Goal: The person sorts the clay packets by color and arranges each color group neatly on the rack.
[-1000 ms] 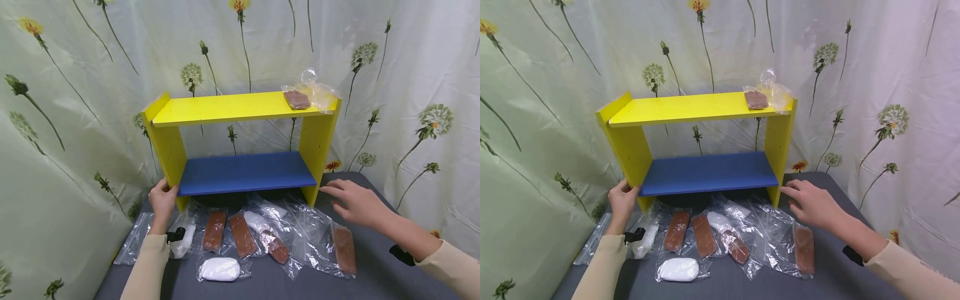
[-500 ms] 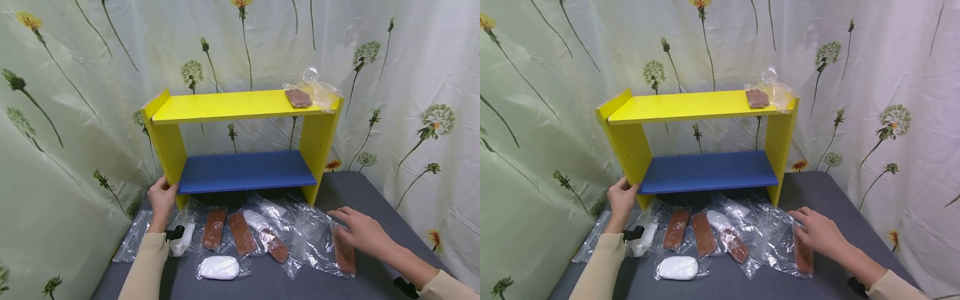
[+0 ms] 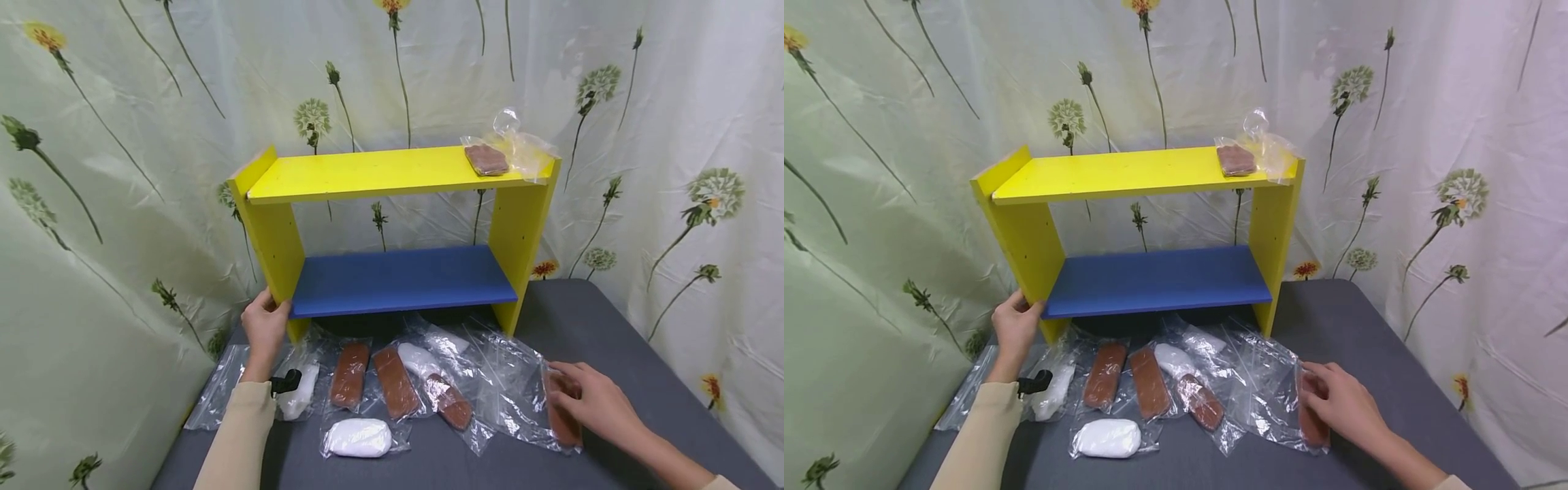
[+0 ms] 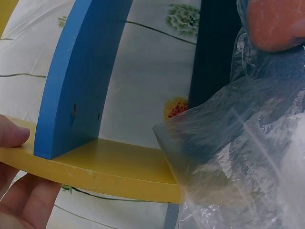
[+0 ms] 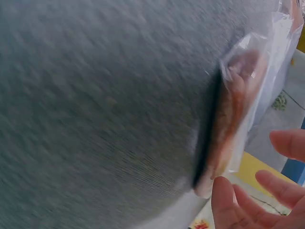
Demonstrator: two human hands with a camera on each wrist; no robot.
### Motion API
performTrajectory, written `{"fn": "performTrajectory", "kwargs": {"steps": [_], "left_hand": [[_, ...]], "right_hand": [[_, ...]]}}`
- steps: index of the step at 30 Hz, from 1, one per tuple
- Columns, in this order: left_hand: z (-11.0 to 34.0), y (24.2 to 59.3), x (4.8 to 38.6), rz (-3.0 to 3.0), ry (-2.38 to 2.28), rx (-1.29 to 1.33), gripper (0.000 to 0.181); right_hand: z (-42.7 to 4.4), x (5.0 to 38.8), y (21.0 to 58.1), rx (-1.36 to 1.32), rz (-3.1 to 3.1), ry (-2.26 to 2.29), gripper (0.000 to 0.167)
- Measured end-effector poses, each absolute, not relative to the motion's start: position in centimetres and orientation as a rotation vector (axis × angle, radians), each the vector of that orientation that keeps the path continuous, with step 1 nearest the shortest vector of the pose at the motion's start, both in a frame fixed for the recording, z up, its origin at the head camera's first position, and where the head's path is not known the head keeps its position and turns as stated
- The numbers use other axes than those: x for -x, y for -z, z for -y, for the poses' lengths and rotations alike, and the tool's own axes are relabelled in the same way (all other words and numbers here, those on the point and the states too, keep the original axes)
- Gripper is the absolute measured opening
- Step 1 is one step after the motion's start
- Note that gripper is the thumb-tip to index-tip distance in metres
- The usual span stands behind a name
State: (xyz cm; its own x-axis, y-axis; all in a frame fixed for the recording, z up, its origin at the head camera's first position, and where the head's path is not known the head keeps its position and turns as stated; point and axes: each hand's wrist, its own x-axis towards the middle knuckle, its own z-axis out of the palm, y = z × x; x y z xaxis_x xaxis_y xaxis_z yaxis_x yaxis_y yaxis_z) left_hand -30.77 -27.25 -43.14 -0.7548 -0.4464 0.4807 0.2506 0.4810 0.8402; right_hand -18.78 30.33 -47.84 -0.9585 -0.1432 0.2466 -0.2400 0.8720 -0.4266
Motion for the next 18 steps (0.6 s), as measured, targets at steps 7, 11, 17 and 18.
{"fn": "performTrajectory", "kwargs": {"steps": [7,11,17,18], "left_hand": [[27.3,43.1,30.8,2.028,1.316,-0.150,0.032],[27.3,43.2,30.8,2.033,1.329,-0.158,0.034],[27.3,43.3,30.9,2.039,1.321,-0.160,0.034],[27.3,43.3,30.9,2.039,1.319,-0.158,0.034]], "right_hand": [[-31.0,18.3,48.9,-0.178,2.869,-0.704,0.060],[-30.9,17.9,49.4,-0.072,2.932,-0.760,0.076],[-30.8,17.8,49.6,-0.023,2.963,-0.800,0.086],[-30.8,17.9,49.6,-0.017,2.967,-0.797,0.087]]}}
